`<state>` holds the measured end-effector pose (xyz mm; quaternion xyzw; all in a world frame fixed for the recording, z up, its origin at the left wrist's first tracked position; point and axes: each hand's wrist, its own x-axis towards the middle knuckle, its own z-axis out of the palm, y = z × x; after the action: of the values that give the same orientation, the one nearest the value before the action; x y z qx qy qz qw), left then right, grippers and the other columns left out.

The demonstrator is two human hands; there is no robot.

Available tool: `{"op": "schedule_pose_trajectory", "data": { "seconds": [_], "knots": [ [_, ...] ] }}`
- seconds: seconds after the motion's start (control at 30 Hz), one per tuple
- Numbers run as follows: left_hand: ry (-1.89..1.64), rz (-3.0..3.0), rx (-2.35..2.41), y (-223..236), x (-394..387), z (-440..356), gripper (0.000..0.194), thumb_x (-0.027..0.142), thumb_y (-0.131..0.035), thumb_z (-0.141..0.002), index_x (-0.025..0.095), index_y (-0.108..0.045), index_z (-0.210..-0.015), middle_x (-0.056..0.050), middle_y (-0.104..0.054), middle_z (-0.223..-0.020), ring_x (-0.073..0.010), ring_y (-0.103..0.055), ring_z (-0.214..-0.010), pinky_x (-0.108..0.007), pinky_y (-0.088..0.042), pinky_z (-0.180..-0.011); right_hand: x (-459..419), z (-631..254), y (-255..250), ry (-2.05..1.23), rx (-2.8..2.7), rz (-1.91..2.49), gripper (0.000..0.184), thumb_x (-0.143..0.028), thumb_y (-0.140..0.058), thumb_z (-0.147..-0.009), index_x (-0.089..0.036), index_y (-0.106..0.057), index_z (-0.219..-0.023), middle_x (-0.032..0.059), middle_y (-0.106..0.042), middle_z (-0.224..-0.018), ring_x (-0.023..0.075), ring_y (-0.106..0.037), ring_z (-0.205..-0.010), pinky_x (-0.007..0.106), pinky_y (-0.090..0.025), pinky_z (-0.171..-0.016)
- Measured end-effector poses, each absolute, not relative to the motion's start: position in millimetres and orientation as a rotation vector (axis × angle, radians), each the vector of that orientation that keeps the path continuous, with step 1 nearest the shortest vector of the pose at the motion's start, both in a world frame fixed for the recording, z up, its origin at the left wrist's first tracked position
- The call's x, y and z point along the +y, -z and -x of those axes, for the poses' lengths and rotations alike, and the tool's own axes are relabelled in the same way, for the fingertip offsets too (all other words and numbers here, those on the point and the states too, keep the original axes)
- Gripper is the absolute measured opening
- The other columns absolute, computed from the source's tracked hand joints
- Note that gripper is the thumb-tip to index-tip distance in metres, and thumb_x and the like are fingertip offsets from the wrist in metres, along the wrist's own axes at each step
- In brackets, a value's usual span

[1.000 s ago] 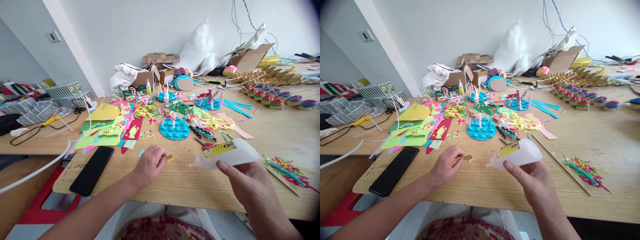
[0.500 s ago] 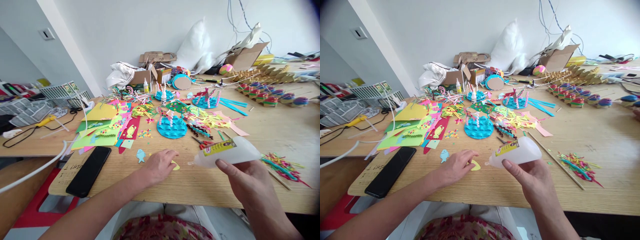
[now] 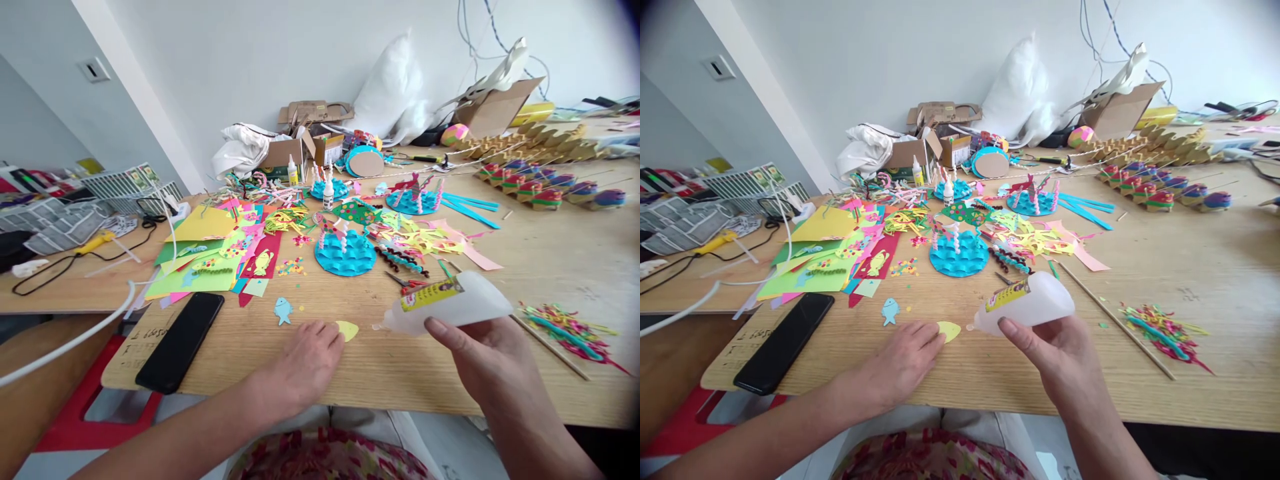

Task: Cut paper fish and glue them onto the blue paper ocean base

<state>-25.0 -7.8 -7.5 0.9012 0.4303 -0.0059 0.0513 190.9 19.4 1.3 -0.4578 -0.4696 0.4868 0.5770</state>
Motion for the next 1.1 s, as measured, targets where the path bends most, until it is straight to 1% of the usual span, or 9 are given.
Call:
{"op": "schedule_pose_trajectory", "data": {
  "seconds": [0.1, 0.23, 0.33, 0.47, 0.6, 0.77, 0.87, 0.97, 1.1],
  "knots": [
    [-0.077, -2.674, 1.362, 9.4, -3.5, 13.4, 0.022, 0.008, -0.034, -0.088, 0.014, -0.053, -0.097, -0.006, -0.056, -0.094, -0.0184, -0.054, -0.084, -0.031, -0.047, -0.075, 20.3, -186.8, 0.1, -1.149, -1.116, 1.052, 0.04, -0.03, -0.074, -0.059, -0.021, -0.062, -0.096, 0.0049, -0.07, -0.088, 0.0253, -0.065, -0.081, 0.036, -0.054, -0.072],
    [-0.25, -2.64, 1.239, 0.1, 4.9, 21.8, 0.026, 0.006, -0.034, -0.088, 0.017, -0.054, -0.1, -0.005, -0.057, -0.102, -0.0157, -0.055, -0.092, -0.028, -0.046, -0.079, 20.2, -183.4, 0.6, -1.141, -1.189, 1.088, 0.032, -0.033, -0.072, -0.061, -0.021, -0.063, -0.089, 0.0038, -0.07, -0.087, 0.0246, -0.065, -0.082, 0.035, -0.054, -0.073],
    [-0.257, -2.679, 1.143, -4.6, 8.2, 42.6, 0.023, 0.009, -0.037, -0.088, 0.018, -0.056, -0.097, -0.004, -0.059, -0.101, -0.0165, -0.054, -0.096, -0.03, -0.045, -0.083, 20.7, -181.7, -0.7, -1.13, -1.198, 1.113, 0.037, -0.034, -0.074, -0.058, -0.021, -0.062, -0.091, 0.0047, -0.07, -0.089, 0.0255, -0.064, -0.086, 0.036, -0.053, -0.074],
    [-0.289, -2.751, 1.154, 5.6, -0.4, 65.0, 0.027, 0.009, -0.035, -0.088, 0.017, -0.052, -0.108, -0.007, -0.055, -0.117, -0.0171, -0.047, -0.112, -0.033, -0.041, -0.093, 21.4, -179.7, -1.8, -1.108, -1.192, 1.108, 0.041, -0.033, -0.075, -0.055, -0.021, -0.061, -0.093, 0.0047, -0.069, -0.093, 0.0263, -0.062, -0.091, 0.036, -0.053, -0.075],
    [-0.203, -2.834, 1.215, 16.2, -22.4, 61.4, 0.031, 0.018, -0.045, -0.086, 0.017, -0.046, -0.117, -0.011, -0.048, -0.126, -0.0238, -0.04, -0.119, -0.044, -0.033, -0.099, 21.6, -177.5, -0.6, -1.119, -1.197, 1.113, 0.044, -0.033, -0.075, -0.056, -0.021, -0.06, -0.095, 0.0053, -0.068, -0.094, 0.0262, -0.062, -0.092, 0.036, -0.053, -0.075],
    [-0.147, -2.704, 1.341, 7.3, -36.0, 37.4, 0.033, 0.024, -0.055, -0.081, 0.018, -0.048, -0.113, -0.007, -0.056, -0.104, -0.024, -0.05, -0.099, -0.042, -0.041, -0.088, 21.7, -175.6, -2.9, -1.086, -1.194, 1.111, 0.042, -0.035, -0.075, -0.055, -0.02, -0.061, -0.092, 0.0053, -0.068, -0.096, 0.026, -0.061, -0.094, 0.036, -0.052, -0.077],
    [-0.193, -2.725, 1.249, 1.5, -23.4, 35.1, 0.019, 0.014, -0.046, -0.085, 0.017, -0.053, -0.103, -0.007, -0.057, -0.102, -0.0203, -0.051, -0.098, -0.035, -0.043, -0.086, 19.8, -178.1, -5.3, -1.1, -1.195, 1.118, 0.041, -0.034, -0.075, -0.056, -0.021, -0.061, -0.092, 0.0048, -0.069, -0.094, 0.026, -0.062, -0.092, 0.037, -0.052, -0.077],
    [-0.24, -2.865, 1.088, 2.3, -4.0, 46.5, 0.021, 0.01, -0.037, -0.089, 0.014, -0.053, -0.102, -0.008, -0.053, -0.118, -0.0204, -0.04, -0.118, -0.036, -0.036, -0.097, 16.9, -183.4, -4.6, -1.107, -1.192, 1.102, 0.037, -0.034, -0.074, -0.058, -0.022, -0.062, -0.092, 0.0038, -0.069, -0.091, 0.0245, -0.064, -0.086, 0.036, -0.053, -0.076],
    [-0.114, -2.907, 0.957, 7.5, 10.1, 62.2, 0.028, 0.012, -0.034, -0.091, 0.019, -0.049, -0.115, -0.004, -0.05, -0.125, -0.0199, -0.035, -0.123, -0.037, -0.032, -0.1, 14.5, -187.4, -2.9, -1.085, -1.19, 1.088, 0.036, -0.034, -0.073, -0.059, -0.023, -0.062, -0.092, 0.0028, -0.07, -0.087, 0.0232, -0.065, -0.082, 0.035, -0.053, -0.073]
  ]
}}
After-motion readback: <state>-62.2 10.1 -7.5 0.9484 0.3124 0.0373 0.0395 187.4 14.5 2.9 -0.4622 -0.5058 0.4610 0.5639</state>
